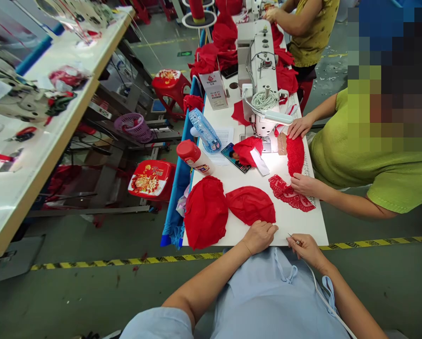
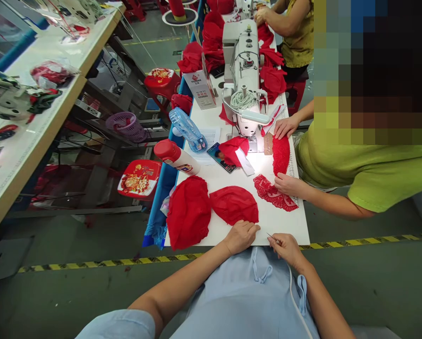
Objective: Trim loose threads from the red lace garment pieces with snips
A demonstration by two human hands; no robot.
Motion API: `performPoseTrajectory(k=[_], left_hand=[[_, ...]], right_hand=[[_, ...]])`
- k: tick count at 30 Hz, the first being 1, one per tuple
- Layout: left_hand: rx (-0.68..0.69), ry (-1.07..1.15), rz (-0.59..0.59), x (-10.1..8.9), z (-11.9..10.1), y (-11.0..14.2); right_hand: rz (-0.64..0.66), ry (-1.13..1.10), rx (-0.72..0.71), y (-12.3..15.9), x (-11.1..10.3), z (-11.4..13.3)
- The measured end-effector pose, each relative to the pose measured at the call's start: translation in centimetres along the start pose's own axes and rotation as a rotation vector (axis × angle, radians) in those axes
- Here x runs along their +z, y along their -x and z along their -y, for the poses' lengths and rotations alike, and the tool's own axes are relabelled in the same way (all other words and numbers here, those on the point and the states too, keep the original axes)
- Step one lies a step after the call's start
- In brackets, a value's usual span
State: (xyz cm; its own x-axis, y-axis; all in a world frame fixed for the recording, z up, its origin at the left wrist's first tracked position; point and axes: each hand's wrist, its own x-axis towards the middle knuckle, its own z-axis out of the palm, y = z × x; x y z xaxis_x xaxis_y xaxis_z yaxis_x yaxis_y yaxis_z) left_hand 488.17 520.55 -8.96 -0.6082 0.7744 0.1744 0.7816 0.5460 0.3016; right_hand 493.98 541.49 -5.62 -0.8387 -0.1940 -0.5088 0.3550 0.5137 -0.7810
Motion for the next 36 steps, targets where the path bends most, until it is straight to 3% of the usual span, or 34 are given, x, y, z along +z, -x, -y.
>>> performPoseTrajectory(k=[36], left_hand=[[0.002, 0.006, -0.018, -0.11, 0.0, 0.02]], right_hand=[[0.002, 0.01, 0.006, -0.07, 0.02, -0.21]])
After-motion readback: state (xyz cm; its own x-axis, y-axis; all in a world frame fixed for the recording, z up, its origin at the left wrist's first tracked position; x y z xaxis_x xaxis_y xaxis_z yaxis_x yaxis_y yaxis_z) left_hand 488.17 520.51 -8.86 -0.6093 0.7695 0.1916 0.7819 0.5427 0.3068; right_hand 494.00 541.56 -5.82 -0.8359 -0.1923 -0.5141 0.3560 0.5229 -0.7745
